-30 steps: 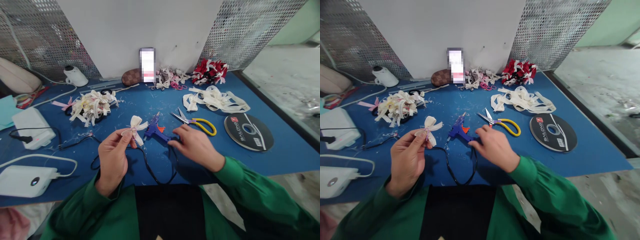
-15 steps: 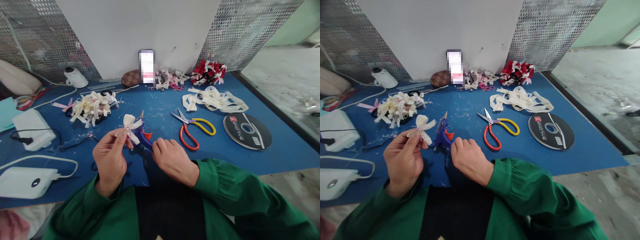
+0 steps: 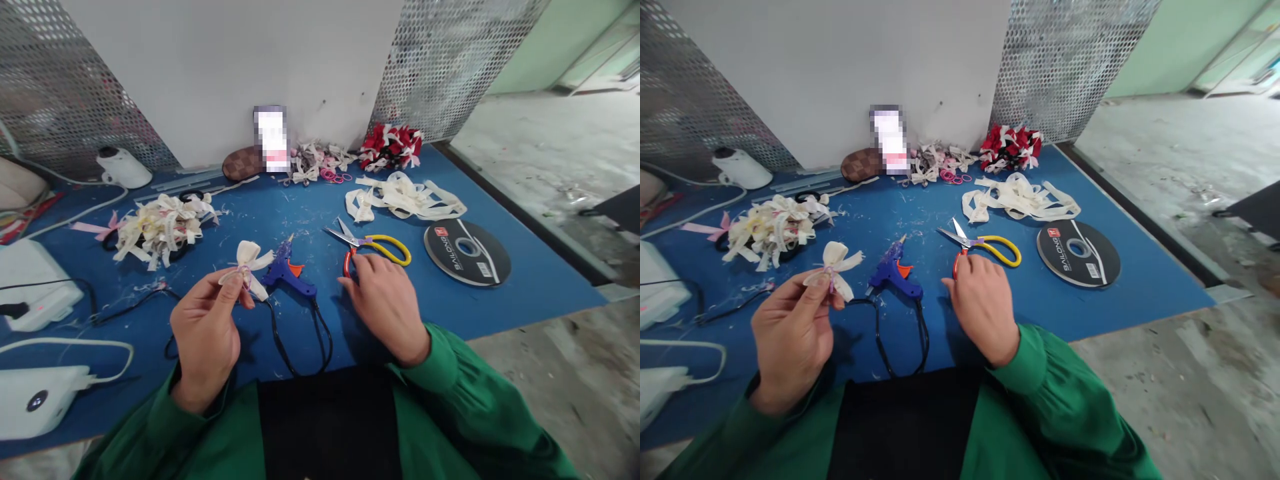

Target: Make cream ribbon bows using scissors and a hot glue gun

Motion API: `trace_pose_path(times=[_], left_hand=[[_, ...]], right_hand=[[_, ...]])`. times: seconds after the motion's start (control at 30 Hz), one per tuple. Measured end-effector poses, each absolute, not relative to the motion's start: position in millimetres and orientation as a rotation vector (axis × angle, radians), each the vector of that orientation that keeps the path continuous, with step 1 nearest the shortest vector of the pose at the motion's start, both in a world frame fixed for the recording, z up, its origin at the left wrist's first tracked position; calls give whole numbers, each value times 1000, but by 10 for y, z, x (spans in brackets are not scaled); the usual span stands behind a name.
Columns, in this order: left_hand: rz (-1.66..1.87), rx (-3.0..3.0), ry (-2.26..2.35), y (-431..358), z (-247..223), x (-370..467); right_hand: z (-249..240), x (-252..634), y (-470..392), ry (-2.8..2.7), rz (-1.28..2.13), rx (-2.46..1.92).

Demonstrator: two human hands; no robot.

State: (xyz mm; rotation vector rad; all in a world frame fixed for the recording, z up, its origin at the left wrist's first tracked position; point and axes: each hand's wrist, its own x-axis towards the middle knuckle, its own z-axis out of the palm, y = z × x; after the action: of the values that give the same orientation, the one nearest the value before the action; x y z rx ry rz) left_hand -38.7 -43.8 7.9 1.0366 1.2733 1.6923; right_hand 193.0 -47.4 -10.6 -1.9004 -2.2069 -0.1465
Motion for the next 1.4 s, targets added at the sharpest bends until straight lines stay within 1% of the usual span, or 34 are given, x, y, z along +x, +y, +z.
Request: trace_pose_path(times=[0.1,0.23,0.33,0.37,0.43,0.53,0.6,0.67,0.77,0.83,1.03,1.2,1.4], left_hand=[[1670,1029,1270,-454,84,-381],[1627,1031,1279,-471,92,-384],[1631,1019,1289,-475,91,-398],[1626,1014,1290,-478,89,-402],[1611,1008,1283,-484,85,-408],[1596,1001,1273,-492,75,-412],[1593,998,1277,-492,67,-416],[1586,993,1289,-487,61,-422],[1567,974,1321,-478,58,-432],[1548,966,1344,-476,58,-436],[1514,969,1357,-473,45,-446],[1519,967,1358,-470,37,-448],[1502,970,1360,-467,60,-439]], right_hand=[[-216,2035,-556,-2198,-114,-1994],[-300,2050,-655,-2273,25,-1790],[-229,2157,-577,-2225,101,-1734],[-188,2242,-498,-2184,95,-1772],[-107,2488,-255,-2088,-29,-1917],[-54,2985,261,-1970,-213,-2272],[-79,3313,616,-1917,-181,-2455],[-129,3569,914,-1853,-21,-2544],[-192,3772,1211,-1790,292,-2350],[-193,3813,1320,-1726,359,-2265],[89,3807,1489,-1459,431,-2001],[344,3696,1673,-1300,393,-1744],[190,3532,1657,-1362,307,-1739]])
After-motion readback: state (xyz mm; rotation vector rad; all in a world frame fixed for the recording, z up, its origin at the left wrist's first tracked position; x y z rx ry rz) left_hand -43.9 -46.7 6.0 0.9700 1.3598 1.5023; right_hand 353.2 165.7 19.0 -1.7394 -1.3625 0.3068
